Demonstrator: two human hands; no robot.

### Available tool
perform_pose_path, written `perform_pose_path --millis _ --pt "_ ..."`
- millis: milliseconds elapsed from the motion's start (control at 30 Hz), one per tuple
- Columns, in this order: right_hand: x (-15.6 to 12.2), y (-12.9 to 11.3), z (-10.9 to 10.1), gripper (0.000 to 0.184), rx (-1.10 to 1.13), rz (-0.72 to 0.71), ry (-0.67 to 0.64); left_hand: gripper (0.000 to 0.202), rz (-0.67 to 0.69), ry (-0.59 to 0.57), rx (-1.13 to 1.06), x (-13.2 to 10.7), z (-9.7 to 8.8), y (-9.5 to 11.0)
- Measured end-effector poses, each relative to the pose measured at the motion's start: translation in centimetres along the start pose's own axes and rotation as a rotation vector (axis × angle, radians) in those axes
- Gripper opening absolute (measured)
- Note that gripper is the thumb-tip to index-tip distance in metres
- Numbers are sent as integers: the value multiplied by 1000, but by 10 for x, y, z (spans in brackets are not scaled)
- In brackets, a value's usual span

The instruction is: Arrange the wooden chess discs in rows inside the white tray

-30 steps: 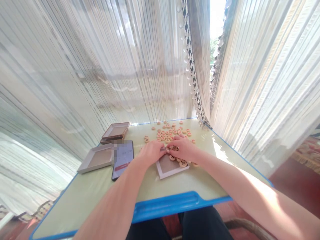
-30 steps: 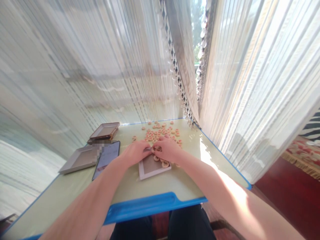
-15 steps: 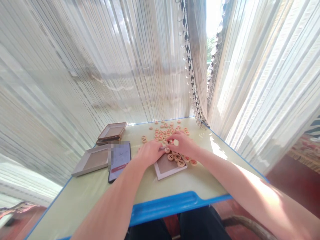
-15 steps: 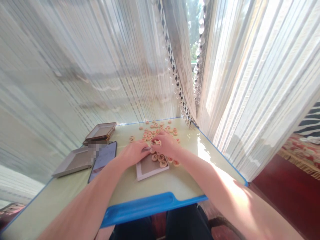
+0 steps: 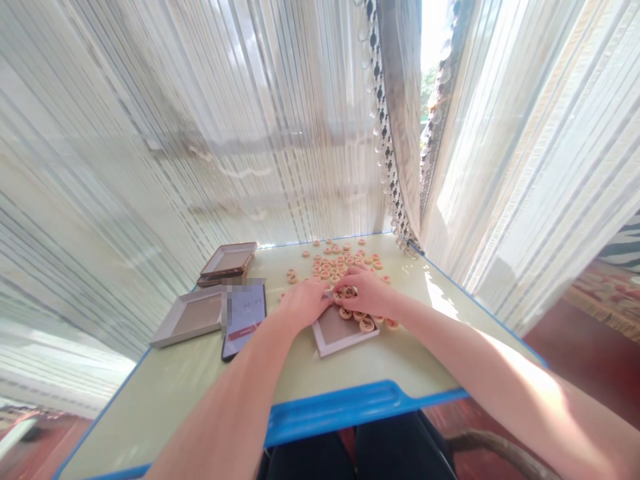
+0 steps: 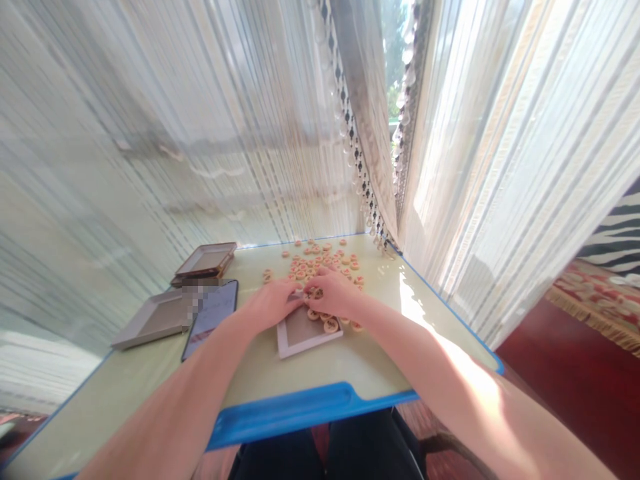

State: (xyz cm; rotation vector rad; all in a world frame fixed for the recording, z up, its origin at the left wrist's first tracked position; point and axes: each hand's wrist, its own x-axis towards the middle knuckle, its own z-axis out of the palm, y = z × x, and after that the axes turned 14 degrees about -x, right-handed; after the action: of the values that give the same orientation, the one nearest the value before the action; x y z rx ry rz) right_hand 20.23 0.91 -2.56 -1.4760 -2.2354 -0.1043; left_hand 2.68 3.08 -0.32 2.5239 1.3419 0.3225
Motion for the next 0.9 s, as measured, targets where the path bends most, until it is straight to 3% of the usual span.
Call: perform_pose_path --millis 133,900 --pt "0 1 -1 18 10 10 -26 42 2 10 -67 1 2 -5" --pt "2 -2 -9 13 16 50 -32 38 19 5 -34 1 1 -3"
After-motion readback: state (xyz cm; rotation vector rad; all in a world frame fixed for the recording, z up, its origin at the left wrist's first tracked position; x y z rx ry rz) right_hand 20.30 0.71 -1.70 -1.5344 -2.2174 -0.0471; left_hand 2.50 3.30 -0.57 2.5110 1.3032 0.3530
